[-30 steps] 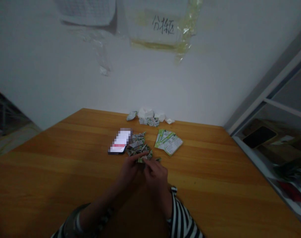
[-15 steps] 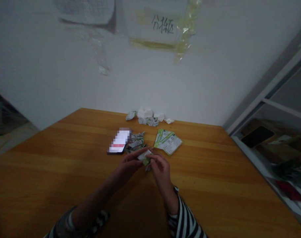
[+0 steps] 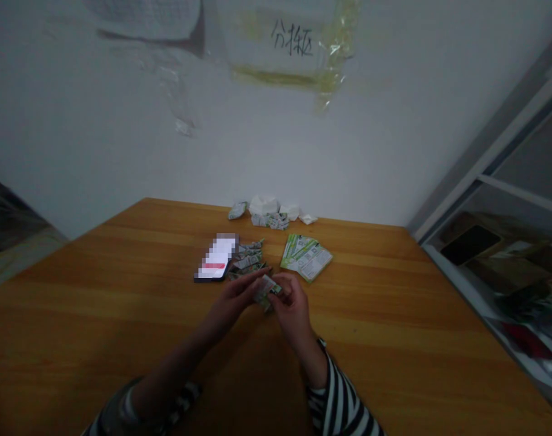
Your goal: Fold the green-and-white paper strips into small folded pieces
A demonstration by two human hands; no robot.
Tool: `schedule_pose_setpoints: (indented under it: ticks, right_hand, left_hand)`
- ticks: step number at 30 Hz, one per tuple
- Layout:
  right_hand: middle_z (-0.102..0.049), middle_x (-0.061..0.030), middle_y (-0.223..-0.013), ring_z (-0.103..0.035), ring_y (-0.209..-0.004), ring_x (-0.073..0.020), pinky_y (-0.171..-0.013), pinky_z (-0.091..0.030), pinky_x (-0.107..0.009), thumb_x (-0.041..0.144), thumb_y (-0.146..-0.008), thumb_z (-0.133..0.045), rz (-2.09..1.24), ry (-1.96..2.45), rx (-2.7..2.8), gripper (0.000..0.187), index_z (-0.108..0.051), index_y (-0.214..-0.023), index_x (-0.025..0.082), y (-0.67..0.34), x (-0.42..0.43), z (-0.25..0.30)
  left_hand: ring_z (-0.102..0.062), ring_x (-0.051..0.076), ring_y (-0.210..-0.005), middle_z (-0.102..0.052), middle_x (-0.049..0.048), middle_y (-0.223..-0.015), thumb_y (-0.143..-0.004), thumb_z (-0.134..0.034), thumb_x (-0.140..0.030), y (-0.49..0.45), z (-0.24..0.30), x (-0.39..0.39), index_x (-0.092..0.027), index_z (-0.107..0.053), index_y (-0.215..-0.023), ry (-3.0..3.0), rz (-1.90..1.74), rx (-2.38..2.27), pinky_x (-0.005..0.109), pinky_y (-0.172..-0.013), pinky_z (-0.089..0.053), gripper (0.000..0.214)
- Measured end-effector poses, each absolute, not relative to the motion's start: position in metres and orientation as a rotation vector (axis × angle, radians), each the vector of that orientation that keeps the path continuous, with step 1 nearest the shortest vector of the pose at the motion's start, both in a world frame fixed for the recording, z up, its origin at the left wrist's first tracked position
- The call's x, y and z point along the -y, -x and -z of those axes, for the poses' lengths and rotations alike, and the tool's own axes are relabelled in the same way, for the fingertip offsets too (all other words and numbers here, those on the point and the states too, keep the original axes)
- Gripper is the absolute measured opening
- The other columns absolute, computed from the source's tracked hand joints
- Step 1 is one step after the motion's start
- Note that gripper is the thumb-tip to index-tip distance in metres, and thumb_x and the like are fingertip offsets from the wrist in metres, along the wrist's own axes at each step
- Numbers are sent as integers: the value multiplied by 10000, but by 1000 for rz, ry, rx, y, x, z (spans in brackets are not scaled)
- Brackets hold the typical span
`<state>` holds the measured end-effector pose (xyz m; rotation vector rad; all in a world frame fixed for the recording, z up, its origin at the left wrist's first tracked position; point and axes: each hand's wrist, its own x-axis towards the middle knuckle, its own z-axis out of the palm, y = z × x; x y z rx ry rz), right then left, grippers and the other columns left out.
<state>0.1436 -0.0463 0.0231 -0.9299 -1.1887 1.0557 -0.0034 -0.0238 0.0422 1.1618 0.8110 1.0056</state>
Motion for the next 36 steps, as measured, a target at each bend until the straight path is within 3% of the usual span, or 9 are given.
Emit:
schedule_pose_setpoints:
  ticks: [4,9,12,15,17,20,23,27,36]
  right_hand:
    - [-660,-41,-1008,-624,-975,-206,-768,-519,-294,177,-759,-629,-991,969,1210,237,-557,-978,236,-147,45,-19]
    - [-692,-29,-889,-662,-860,-204,-695,-531,-281,149,-736,-665,-902,1080,1273,248,-584,-955,229,-144,48,-19]
    - [-714,-30,-836,-679,-781,-201,-676,-532,-288,151,-741,-686,-718,1145,1359,161,-640,-880,218,-146,52,-21]
    - [-727,-38,-824,-679,-781,-200,-713,-529,-321,154,-797,-648,-446,1065,1393,90,-694,-836,220,-152,54,-23]
    - [-737,-42,-864,-679,-834,-204,-782,-519,-361,110,-825,-602,-314,958,1402,156,-703,-835,229,-157,54,-24]
    - [-741,-48,-931,-672,-902,-210,-849,-497,-411,44,-837,-547,-218,856,1485,245,-698,-852,236,-163,55,-25]
    - [-721,-67,-1023,-642,-976,-226,-857,-493,-436,27,-836,-523,-144,836,1606,272,-692,-876,236,-166,55,-24]
    - [-665,-87,-1126,-585,-1056,-241,-881,-475,-454,27,-843,-490,-40,931,1701,310,-691,-950,237,-166,52,-20]
    - [-646,-122,-1072,-566,-997,-244,-854,-497,-421,45,-844,-439,3,1074,2044,428,-587,-1220,187,-170,46,-19]
  left_hand:
    - [-654,234,-938,-740,59,-986,-774,-681,-348,4,-44,22,-152,-714,-1029,-1229,-964,-825,316,-835,-505,323]
    - [-689,224,-773,-760,49,-820,-737,-711,-312,5,-40,20,-150,-741,-869,-1276,-1063,-940,301,-718,-536,211]
    - [-702,238,-791,-766,56,-812,-761,-688,-266,8,-38,23,-168,-755,-806,-1395,-1132,-953,327,-756,-540,128]
    - [-632,262,-1078,-741,65,-1042,-788,-672,-246,8,-42,29,-213,-765,-901,-1519,-1154,-825,363,-973,-452,150]
    - [-489,268,-1259,-648,63,-1239,-741,-732,-257,5,-46,33,-240,-709,-1084,-1532,-1124,-706,373,-1086,-334,344]
    - [-424,274,-1310,-494,60,-1408,-749,-721,-365,0,-48,34,-276,-579,-1264,-1307,-1226,-606,390,-1083,-339,541]
    - [-566,277,-1165,-581,109,-1317,-840,-599,-433,-1,-44,31,-221,-592,-1248,-1071,-1122,-744,391,-946,-470,460]
    - [-674,225,-878,-720,108,-1026,-805,-647,-427,3,-37,26,-149,-652,-1160,-987,-903,-821,329,-775,-536,452]
    - [-666,190,-830,-725,79,-965,-741,-719,-404,5,-35,24,-148,-695,-1080,-960,-950,-848,308,-754,-546,425]
